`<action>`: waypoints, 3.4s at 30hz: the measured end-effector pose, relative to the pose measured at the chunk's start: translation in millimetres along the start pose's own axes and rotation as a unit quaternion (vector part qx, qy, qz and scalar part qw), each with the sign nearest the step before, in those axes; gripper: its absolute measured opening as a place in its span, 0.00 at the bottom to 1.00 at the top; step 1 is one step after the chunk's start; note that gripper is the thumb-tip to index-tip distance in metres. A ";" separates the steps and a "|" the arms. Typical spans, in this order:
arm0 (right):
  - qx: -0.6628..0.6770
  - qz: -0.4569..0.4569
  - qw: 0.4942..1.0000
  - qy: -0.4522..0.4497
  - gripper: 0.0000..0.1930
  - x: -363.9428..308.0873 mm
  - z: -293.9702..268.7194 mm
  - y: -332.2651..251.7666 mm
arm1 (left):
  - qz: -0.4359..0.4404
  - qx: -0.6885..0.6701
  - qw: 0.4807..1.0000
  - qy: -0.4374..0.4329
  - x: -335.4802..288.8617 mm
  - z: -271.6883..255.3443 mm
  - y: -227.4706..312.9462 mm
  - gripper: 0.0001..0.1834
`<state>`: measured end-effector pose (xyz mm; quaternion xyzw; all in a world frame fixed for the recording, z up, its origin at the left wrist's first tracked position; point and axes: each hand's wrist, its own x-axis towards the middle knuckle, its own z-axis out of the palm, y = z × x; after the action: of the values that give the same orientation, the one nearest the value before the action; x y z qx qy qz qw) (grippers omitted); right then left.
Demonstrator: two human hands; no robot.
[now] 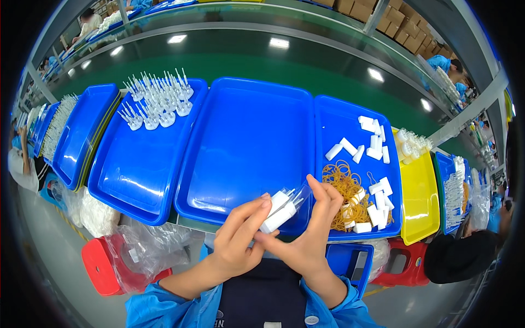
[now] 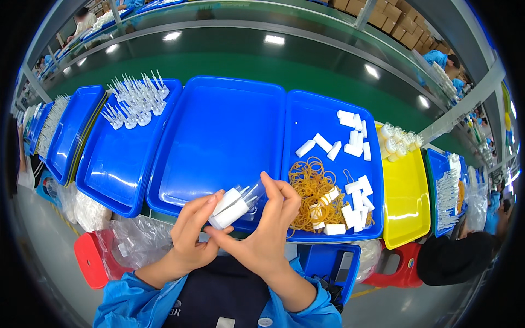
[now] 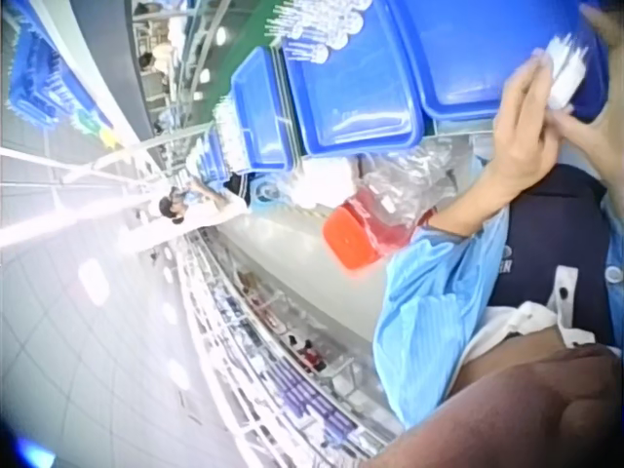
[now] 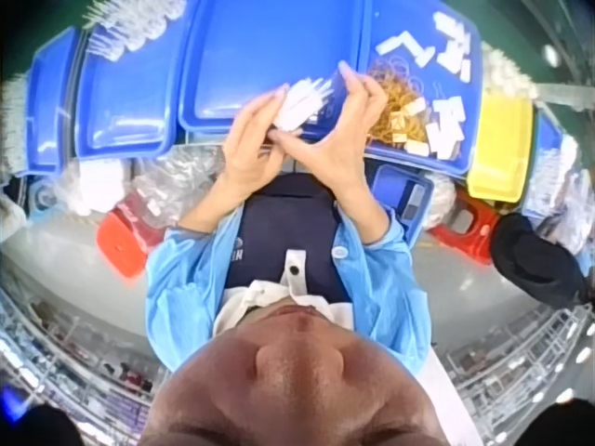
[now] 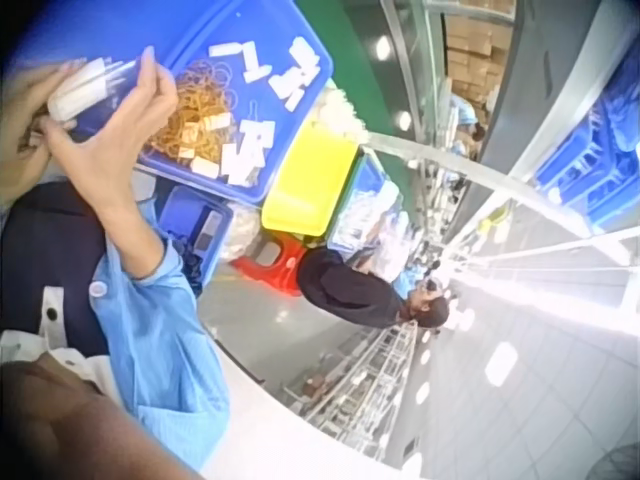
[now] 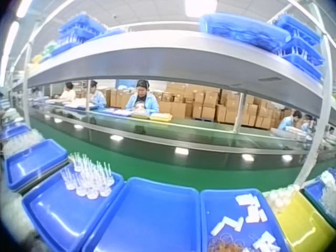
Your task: The person assembles medical supplies by inserting white plastic components into clear plastic tubes. They pick up the components from blue trays, fit them together, and place the finished assemblies into a large plastic bag. The process is repetitive and involves handling small parts with precision.
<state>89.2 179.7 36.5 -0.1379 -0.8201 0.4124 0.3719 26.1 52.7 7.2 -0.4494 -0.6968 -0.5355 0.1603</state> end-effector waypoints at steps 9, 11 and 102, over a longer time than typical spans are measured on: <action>-0.101 -0.096 0.990 0.032 0.33 -9.8 6.2 9.5 | 0.014 0.026 0.999 0.016 -1.7 8.8 -3.7 0.37; -0.092 -0.100 0.990 0.026 0.33 -9.7 5.4 11.3 | 0.015 0.040 0.999 0.011 -4.0 9.2 -5.8 0.37; 0.173 0.050 0.977 -0.110 0.43 -1.9 -40.0 5.5 | -0.279 -0.550 0.785 0.064 -3.8 11.3 -0.6 0.24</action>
<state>119.0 205.1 46.6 -0.0666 -0.7644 0.5787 0.2763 30.7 61.0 -0.1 -0.2120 -0.3677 -0.8768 -0.2262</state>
